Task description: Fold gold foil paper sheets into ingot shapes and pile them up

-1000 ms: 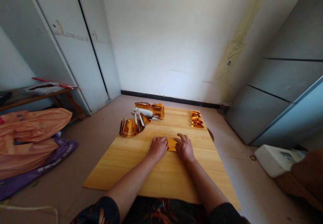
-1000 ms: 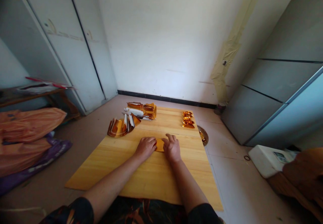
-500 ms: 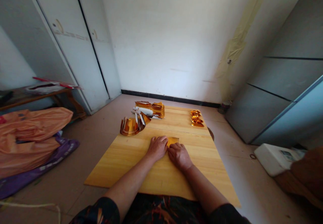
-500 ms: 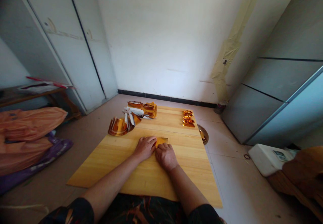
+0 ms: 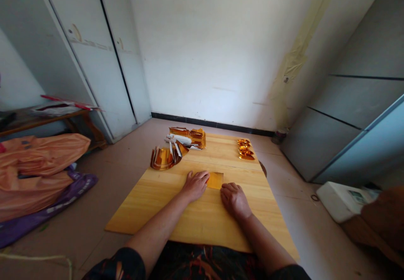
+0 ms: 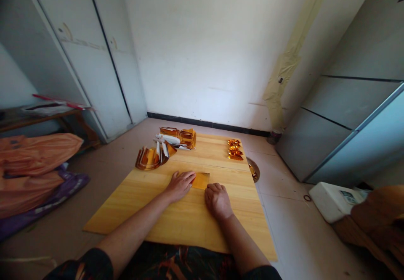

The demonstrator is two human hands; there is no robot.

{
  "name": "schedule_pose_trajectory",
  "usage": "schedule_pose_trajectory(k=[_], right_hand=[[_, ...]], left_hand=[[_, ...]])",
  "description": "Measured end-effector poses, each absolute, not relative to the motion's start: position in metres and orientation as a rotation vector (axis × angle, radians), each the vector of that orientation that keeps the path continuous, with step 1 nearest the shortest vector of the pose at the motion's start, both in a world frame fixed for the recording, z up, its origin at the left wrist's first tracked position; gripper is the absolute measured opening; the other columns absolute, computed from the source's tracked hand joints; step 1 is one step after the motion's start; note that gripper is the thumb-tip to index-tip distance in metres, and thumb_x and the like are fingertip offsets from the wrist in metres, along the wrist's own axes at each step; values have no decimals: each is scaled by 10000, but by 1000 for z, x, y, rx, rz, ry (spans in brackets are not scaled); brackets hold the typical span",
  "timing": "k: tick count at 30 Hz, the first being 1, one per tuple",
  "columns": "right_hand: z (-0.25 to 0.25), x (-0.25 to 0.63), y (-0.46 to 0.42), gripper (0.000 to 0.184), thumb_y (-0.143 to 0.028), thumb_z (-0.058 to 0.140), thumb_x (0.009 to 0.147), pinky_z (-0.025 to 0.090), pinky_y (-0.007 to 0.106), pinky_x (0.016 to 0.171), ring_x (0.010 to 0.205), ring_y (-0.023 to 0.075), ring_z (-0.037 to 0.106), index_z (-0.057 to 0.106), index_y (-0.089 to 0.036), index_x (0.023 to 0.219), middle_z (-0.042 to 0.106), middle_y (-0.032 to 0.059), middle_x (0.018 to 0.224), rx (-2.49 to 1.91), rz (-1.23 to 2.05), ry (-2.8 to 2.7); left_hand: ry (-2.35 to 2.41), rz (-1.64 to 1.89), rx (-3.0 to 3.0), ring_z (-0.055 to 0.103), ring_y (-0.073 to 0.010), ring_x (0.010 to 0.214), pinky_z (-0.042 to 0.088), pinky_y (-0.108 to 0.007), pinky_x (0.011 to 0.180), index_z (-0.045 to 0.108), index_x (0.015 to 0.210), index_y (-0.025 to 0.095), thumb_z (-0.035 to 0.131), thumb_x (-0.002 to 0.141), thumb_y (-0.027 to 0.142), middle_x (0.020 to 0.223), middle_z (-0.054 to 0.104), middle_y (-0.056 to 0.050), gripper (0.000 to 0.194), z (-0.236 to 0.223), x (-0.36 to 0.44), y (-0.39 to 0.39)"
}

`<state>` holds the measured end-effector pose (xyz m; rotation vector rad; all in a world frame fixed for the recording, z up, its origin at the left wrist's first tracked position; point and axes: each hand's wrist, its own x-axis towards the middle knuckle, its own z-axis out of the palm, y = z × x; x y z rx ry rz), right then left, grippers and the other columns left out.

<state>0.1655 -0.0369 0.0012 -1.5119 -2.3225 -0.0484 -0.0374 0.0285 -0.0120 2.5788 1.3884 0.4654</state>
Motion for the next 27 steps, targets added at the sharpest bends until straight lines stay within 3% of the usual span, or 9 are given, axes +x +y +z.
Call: schedule_pose_trajectory(k=[3, 6, 13, 16, 19, 27], right_hand=[[-1, 167, -34, 159, -197, 489, 873, 391, 296, 821, 952, 194, 524, 644, -184, 905, 635, 77, 1065, -1481, -55, -2252], [-4, 165, -29, 240, -251, 541, 854, 387, 336, 865, 1075, 227, 481, 611, -211, 1080, 575, 88, 1220, -1382, -63, -2262], [-6, 161, -13, 159, -270, 512, 910, 346, 287, 803, 935, 165, 526, 670, -257, 902, 661, 26, 980, -1391, -31, -2338], [-4, 162, -9, 171, -269, 505, 919, 325, 275, 790, 901, 152, 526, 667, -241, 873, 662, 21, 923, -1380, -53, -2384], [-3, 162, -7, 203, -271, 485, 929, 314, 271, 778, 870, 148, 523, 661, -223, 842, 658, 26, 875, -1380, -71, -2422], [-4, 167, 4, 129, -294, 562, 873, 322, 259, 757, 885, 150, 522, 678, -247, 845, 653, 13, 904, -1338, 4, -2451]], left_hand=[[1378, 453, 2578, 453, -212, 1203, 251, -473, 1029, 491, 1242, 282, 421, 856, 179, 1363, 488, -41, 406, -12, -38, 29], [1371, 459, 2575, 441, -206, 1219, 250, -473, 1031, 478, 1250, 289, 410, 854, 188, 1373, 478, -31, 414, -13, -38, 29], [1386, 495, 2527, 437, -194, 1225, 244, -471, 1030, 499, 1190, 323, 419, 846, 198, 1343, 505, 5, 374, -14, -39, 30], [1349, 498, 2535, 439, -221, 1219, 236, -483, 1030, 525, 1146, 317, 507, 831, 338, 1338, 500, -5, 316, -10, -40, 28], [1336, 506, 2531, 447, -243, 1205, 235, -488, 1026, 534, 1133, 301, 591, 776, 428, 1336, 499, -27, 382, -8, -40, 26], [1370, 592, 2519, 511, -210, 1111, 198, -471, 1027, 558, 1066, 280, 572, 821, 290, 1209, 602, -23, 246, -11, -35, 31]])
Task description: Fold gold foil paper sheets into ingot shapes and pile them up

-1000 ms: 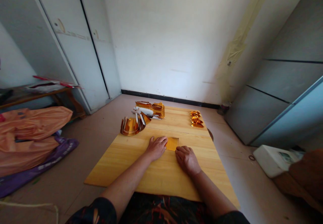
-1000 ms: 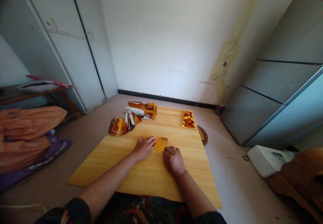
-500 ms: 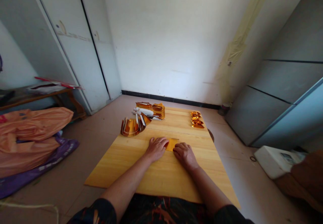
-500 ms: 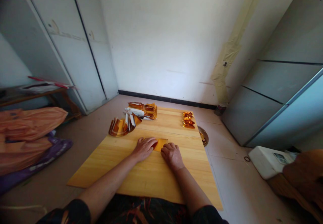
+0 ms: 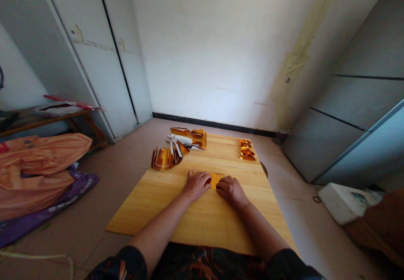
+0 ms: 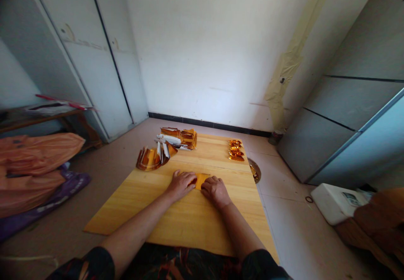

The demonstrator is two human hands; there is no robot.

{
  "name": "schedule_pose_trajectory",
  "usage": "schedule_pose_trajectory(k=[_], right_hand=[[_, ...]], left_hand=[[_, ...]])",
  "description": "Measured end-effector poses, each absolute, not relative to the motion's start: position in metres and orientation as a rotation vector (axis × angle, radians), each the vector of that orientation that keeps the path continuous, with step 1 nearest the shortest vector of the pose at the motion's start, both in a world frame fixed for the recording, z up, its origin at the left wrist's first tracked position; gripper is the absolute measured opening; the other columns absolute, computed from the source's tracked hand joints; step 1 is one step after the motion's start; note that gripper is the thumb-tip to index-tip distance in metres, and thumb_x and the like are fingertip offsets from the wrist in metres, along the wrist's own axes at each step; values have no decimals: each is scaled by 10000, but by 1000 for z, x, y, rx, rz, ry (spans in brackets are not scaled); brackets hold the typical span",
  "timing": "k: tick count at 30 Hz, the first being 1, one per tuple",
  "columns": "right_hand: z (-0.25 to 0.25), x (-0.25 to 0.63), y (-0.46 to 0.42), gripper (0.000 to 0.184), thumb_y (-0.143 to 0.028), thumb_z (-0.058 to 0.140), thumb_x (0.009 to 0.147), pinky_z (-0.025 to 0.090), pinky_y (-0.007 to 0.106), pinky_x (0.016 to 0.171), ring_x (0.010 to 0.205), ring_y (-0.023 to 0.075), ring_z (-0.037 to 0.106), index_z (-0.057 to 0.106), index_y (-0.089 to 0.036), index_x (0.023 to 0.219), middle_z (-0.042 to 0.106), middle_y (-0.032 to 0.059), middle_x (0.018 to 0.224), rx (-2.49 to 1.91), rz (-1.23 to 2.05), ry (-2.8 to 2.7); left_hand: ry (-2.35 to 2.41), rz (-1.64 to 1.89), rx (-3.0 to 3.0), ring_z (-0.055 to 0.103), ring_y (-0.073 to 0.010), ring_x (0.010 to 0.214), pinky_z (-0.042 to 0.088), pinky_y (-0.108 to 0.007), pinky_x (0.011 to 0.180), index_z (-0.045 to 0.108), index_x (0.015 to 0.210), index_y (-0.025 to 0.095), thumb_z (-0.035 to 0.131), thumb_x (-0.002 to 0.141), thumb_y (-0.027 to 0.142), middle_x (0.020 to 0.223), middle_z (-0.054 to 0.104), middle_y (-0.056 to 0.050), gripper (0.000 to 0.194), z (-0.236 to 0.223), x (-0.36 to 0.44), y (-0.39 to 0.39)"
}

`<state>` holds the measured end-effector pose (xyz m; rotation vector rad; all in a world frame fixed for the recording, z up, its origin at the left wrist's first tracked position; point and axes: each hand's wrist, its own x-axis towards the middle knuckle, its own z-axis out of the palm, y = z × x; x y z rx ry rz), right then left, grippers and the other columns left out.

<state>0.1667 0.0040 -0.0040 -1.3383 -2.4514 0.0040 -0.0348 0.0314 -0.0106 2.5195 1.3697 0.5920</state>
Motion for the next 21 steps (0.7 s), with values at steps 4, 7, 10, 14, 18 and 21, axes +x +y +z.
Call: schedule_pose_trajectory(k=[4, 7, 10, 14, 18, 21], right_hand=[[-7, 168, 13, 153, -280, 562, 873, 329, 250, 741, 857, 142, 525, 702, -259, 816, 647, 13, 880, -1319, 18, -2447], [-8, 166, 15, 180, -277, 550, 881, 328, 252, 725, 829, 141, 523, 707, -251, 796, 643, 19, 850, -1320, -19, -2464], [-8, 164, 12, 201, -274, 526, 895, 323, 260, 725, 827, 148, 518, 701, -235, 803, 641, 30, 828, -1342, -90, -2461], [-8, 162, 8, 189, -273, 516, 902, 316, 269, 743, 855, 155, 514, 688, -235, 834, 642, 31, 841, -1349, -101, -2434], [-6, 164, 6, 173, -257, 517, 900, 314, 275, 756, 869, 155, 516, 683, -240, 852, 647, 25, 860, -1340, -39, -2420], [-4, 165, 2, 163, -271, 514, 897, 325, 281, 776, 886, 160, 521, 674, -237, 900, 650, 33, 896, -1330, 0, -2412]], left_hand=[[1346, 574, 2510, 508, -224, 1105, 218, -453, 1010, 555, 1089, 272, 626, 775, 401, 1195, 606, -33, 347, -11, -37, 33], [1338, 545, 2512, 477, -243, 1149, 234, -445, 1001, 542, 1142, 283, 663, 726, 462, 1252, 572, -43, 469, -11, -40, 33], [1334, 561, 2525, 469, -242, 1169, 241, -451, 1000, 525, 1177, 290, 654, 735, 455, 1282, 554, -38, 489, -12, -40, 33], [1335, 590, 2549, 483, -227, 1159, 251, -465, 997, 515, 1189, 299, 601, 793, 373, 1267, 567, -24, 413, -11, -39, 31], [1354, 600, 2581, 499, -206, 1136, 264, -468, 991, 545, 1160, 315, 518, 846, 243, 1251, 578, -13, 323, -8, -37, 29], [1363, 606, 2599, 512, -207, 1110, 265, -478, 990, 580, 1128, 319, 505, 865, 246, 1234, 588, -16, 283, -7, -37, 28]])
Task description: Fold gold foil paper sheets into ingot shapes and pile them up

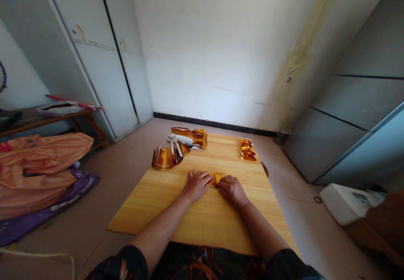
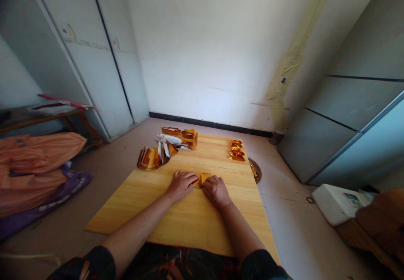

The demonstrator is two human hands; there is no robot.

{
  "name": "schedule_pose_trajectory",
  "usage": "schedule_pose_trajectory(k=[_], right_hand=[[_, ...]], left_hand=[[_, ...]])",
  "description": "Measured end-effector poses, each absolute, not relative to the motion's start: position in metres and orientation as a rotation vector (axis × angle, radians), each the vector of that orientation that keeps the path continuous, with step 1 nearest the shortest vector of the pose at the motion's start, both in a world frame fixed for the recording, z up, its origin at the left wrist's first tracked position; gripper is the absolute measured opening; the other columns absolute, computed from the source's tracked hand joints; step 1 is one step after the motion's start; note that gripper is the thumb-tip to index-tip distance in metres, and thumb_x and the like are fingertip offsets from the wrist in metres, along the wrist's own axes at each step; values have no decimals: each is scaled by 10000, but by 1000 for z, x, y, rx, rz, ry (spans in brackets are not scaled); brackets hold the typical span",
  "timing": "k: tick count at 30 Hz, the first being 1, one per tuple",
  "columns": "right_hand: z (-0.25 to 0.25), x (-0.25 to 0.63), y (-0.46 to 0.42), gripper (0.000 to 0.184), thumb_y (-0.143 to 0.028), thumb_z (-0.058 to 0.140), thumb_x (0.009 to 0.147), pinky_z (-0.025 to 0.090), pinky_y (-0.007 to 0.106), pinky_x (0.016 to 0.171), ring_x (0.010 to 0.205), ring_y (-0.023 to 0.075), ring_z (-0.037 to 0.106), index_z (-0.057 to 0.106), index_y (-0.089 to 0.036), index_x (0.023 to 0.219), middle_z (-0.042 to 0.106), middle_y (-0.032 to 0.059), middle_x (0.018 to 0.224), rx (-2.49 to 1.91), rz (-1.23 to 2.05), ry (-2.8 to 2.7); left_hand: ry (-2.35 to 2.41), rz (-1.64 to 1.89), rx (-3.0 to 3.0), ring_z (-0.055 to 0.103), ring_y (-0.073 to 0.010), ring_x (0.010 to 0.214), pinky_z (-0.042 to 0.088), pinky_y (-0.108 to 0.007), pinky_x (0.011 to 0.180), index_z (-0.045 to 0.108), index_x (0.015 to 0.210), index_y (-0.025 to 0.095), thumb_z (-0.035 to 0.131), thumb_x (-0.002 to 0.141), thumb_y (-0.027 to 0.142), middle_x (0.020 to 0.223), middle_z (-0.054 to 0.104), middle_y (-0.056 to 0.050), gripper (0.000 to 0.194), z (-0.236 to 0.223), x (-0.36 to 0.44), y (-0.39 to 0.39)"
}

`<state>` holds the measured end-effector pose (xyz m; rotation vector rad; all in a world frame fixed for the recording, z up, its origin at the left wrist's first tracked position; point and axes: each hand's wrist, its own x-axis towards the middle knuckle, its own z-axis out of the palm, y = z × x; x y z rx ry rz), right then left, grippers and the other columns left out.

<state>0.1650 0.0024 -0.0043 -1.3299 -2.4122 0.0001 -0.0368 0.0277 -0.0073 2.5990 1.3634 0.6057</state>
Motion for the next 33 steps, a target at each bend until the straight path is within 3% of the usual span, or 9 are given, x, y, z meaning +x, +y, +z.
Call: schedule_pose_trajectory(k=[6, 9, 12, 17, 23, 27, 33], right_hand=[[-4, 164, -1, 249, -286, 567, 845, 353, 315, 851, 1036, 203, 504, 622, -221, 1079, 609, 82, 1149, -1369, 42, -2348], [-4, 162, 2, 169, -230, 509, 879, 358, 301, 839, 962, 179, 541, 663, -228, 947, 663, 56, 1015, -1405, 80, -2348], [-6, 163, 6, 189, -233, 487, 892, 382, 274, 794, 874, 163, 570, 674, -216, 868, 685, 36, 884, -1475, 158, -2260], [-14, 163, 15, 220, -297, 463, 897, 430, 243, 764, 855, 153, 616, 656, -232, 981, 692, 26, 911, -1603, 305, -1991], [-21, 151, 25, 270, -314, 438, 901, 409, 230, 667, 736, 149, 638, 578, -210, 1107, 689, 38, 830, -1934, 181, -1808], [-15, 141, 22, 264, -262, 419, 906, 380, 237, 665, 722, 153, 629, 560, -191, 1118, 675, 54, 805, -2029, 67, -1803], [-6, 133, 14, 216, -193, 459, 875, 356, 271, 700, 877, 195, 595, 569, -190, 1061, 671, 90, 916, -2052, -15, -1880]], left_hand=[[1340, 615, 2609, 516, -214, 1107, 207, -516, 1027, 636, 1059, 335, 526, 867, 297, 1221, 596, -20, 224, -8, -38, 25], [1316, 627, 2593, 533, -209, 1094, 205, -512, 1032, 649, 1035, 331, 519, 865, 289, 1212, 608, -16, 218, -9, -40, 25], [1312, 664, 2523, 574, -186, 1035, 287, -433, 1000, 673, 968, 290, 497, 870, 266, 1130, 656, -11, 203, -9, -42, 29], [1418, 716, 2362, 620, -166, 910, 409, -309, 852, 676, 913, 226, 487, 868, 256, 946, 705, -15, 196, -7, -39, 38], [1579, 797, 2159, 633, -151, 918, 427, -285, 872, 618, 1091, 243, 552, 803, 174, 1003, 705, 3, 304, -5, -27, 41], [1713, 756, 2092, 639, -158, 878, 428, -290, 853, 542, 1191, 262, 562, 811, 225, 947, 706, 7, 382, -1, -22, 42], [1807, 661, 2147, 608, -187, 910, 401, -310, 848, 475, 1252, 242, 534, 812, 198, 943, 672, -34, 446, 0, -15, 44]])
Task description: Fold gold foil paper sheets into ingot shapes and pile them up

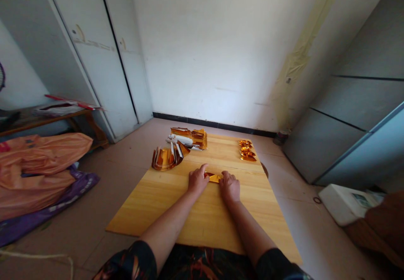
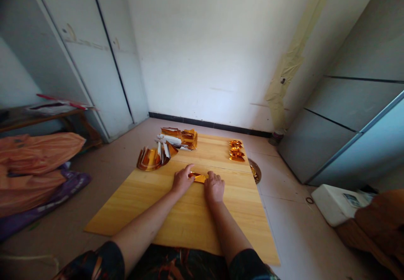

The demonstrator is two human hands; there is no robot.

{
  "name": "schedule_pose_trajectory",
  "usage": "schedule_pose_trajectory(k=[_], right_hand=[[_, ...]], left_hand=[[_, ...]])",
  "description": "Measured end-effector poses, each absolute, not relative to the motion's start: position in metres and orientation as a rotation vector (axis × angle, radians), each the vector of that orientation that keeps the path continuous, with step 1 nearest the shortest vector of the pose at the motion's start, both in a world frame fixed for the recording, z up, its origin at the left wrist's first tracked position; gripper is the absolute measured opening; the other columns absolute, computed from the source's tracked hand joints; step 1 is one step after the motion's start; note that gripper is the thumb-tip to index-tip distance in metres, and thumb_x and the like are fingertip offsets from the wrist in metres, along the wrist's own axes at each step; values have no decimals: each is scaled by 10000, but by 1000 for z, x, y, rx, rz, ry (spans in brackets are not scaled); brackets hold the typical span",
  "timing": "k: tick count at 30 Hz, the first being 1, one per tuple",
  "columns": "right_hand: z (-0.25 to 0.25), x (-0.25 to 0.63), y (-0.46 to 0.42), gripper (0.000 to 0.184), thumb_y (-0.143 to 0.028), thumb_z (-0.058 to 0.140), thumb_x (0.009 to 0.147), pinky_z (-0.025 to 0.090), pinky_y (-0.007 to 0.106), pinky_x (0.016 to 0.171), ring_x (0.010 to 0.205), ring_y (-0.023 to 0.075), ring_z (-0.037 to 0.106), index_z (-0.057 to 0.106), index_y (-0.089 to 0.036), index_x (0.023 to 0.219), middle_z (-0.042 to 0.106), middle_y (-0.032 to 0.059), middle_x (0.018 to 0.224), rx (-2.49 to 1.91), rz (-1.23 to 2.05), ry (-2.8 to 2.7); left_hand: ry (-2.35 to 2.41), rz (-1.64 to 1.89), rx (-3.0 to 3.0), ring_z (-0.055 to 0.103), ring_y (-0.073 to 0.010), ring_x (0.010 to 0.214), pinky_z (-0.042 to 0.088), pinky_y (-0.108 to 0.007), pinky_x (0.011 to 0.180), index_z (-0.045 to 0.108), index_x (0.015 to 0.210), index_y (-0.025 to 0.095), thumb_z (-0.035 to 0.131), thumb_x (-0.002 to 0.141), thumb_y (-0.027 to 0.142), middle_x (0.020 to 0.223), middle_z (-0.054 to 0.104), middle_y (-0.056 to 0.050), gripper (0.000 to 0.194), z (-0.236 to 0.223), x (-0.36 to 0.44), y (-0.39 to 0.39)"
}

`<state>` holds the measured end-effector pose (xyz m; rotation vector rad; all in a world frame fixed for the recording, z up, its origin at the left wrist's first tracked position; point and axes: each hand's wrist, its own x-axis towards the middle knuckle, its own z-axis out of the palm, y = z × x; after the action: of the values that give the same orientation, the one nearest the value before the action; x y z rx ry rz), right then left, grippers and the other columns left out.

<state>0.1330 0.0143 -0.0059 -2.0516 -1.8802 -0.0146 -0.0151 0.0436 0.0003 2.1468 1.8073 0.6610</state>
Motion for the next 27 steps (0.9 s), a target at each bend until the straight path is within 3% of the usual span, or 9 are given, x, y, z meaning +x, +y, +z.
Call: schedule_pose_trajectory(k=[9, 16, 19, 22, 25, 27], right_hand=[[-5, 133, 13, 142, -176, 479, 869, 325, 287, 696, 907, 202, 558, 584, -204, 961, 660, 73, 929, -2044, -34, -1958], [-5, 134, 13, 140, -178, 472, 874, 324, 287, 699, 899, 202, 553, 593, -205, 938, 652, 75, 920, -2052, -57, -1973], [-6, 133, 13, 111, -212, 494, 878, 328, 288, 704, 895, 204, 554, 594, -205, 924, 652, 77, 919, -2055, -76, -1978], [-8, 133, 13, 126, -271, 508, 885, 337, 291, 710, 896, 212, 559, 600, -203, 936, 657, 81, 924, -2042, -79, -1971], [-11, 136, 14, 213, -248, 472, 891, 353, 293, 727, 912, 210, 573, 586, -193, 1063, 667, 83, 961, -1998, -17, -1905], [-14, 141, 14, 307, -208, 466, 867, 369, 286, 744, 896, 196, 589, 548, -177, 1161, 674, 78, 962, -1946, 70, -1840]], left_hand=[[1778, 657, 2245, 559, -209, 953, 380, -336, 835, 500, 1247, 263, 534, 791, 166, 979, 654, -48, 467, -8, -17, 45], [1665, 615, 2321, 525, -212, 1001, 372, -355, 837, 668, 975, 276, 516, 816, 190, 1014, 676, -20, 236, -7, -20, 43], [1666, 631, 2298, 530, -208, 1010, 376, -357, 852, 667, 1008, 279, 493, 812, 176, 1028, 679, -18, 281, -7, -21, 43], [1682, 670, 2235, 555, -196, 983, 381, -348, 868, 594, 1163, 284, 481, 801, 162, 1023, 679, -23, 398, -7, -23, 43], [1706, 710, 2147, 587, -178, 919, 387, -326, 866, 496, 1277, 276, 508, 755, 129, 977, 676, -20, 542, -9, -25, 43], [1696, 747, 2107, 598, -168, 902, 389, -316, 872, 509, 1255, 270, 538, 712, 103, 971, 679, -8, 569, -10, -27, 43]])
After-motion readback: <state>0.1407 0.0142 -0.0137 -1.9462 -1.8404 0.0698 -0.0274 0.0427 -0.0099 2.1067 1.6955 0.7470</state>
